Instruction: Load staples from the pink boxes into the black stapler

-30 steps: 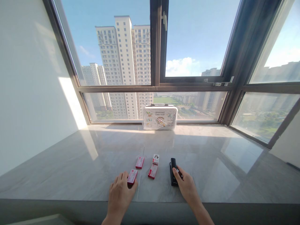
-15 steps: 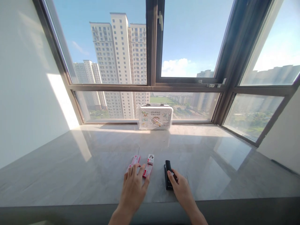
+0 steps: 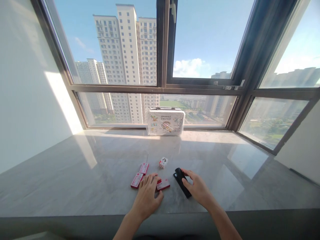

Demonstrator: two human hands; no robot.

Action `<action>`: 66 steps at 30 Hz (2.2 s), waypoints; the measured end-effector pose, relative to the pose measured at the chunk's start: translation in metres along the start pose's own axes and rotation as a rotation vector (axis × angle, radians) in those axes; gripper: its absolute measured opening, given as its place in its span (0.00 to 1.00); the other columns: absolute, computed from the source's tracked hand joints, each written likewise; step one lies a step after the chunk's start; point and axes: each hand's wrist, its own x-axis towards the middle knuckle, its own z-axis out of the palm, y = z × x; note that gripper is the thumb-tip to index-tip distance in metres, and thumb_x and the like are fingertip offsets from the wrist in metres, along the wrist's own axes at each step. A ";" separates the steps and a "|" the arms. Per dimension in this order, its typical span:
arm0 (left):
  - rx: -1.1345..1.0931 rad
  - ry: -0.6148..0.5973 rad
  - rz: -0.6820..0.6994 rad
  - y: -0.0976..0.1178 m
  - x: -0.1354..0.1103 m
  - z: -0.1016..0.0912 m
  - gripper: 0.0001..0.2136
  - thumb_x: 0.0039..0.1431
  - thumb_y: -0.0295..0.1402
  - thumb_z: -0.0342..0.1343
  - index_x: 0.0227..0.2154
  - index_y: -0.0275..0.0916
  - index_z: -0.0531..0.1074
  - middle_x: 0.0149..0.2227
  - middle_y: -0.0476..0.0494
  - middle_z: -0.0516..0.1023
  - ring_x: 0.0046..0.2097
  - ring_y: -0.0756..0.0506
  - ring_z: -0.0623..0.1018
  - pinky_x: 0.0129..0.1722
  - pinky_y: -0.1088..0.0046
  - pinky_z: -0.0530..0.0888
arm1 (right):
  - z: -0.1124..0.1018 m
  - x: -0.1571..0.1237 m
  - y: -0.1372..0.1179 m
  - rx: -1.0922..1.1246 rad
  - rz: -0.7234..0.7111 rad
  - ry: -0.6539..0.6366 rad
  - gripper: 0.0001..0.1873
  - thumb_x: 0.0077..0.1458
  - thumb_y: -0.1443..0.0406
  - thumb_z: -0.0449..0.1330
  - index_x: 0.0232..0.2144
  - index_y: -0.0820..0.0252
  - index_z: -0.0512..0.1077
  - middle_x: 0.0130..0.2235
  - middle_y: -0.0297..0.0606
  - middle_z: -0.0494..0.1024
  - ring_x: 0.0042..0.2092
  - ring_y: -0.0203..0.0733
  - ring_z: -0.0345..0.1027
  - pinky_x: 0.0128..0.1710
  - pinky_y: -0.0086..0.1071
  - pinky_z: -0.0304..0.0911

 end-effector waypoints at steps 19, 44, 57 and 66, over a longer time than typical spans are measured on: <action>-0.287 -0.162 0.096 -0.020 -0.003 -0.010 0.22 0.56 0.39 0.64 0.55 0.53 0.74 0.65 0.48 0.66 0.65 0.37 0.66 0.67 0.55 0.61 | 0.051 0.020 -0.040 0.460 0.098 0.299 0.25 0.58 0.46 0.57 0.42 0.60 0.76 0.40 0.40 0.82 0.41 0.44 0.73 0.40 0.32 0.68; -0.340 -0.055 0.067 -0.023 -0.006 -0.011 0.15 0.47 0.39 0.71 0.37 0.45 0.75 0.61 0.44 0.70 0.62 0.36 0.68 0.61 0.60 0.65 | 0.068 -0.027 -0.005 0.121 0.297 -0.181 0.24 0.61 0.46 0.52 0.30 0.60 0.72 0.17 0.31 0.70 0.19 0.35 0.59 0.21 0.27 0.51; -0.382 -0.038 0.063 -0.028 -0.007 -0.009 0.14 0.49 0.36 0.69 0.39 0.46 0.75 0.60 0.44 0.72 0.61 0.37 0.70 0.61 0.59 0.66 | 0.028 -0.030 -0.001 -0.038 0.275 -0.022 0.18 0.58 0.50 0.57 0.32 0.58 0.73 0.19 0.31 0.70 0.22 0.38 0.62 0.24 0.29 0.50; -0.405 -0.037 0.044 -0.028 -0.005 -0.005 0.14 0.49 0.39 0.69 0.39 0.45 0.78 0.57 0.42 0.75 0.60 0.35 0.71 0.60 0.58 0.68 | 0.079 -0.011 -0.040 0.175 0.177 -0.075 0.20 0.59 0.50 0.55 0.42 0.60 0.73 0.21 0.32 0.73 0.24 0.39 0.65 0.25 0.29 0.56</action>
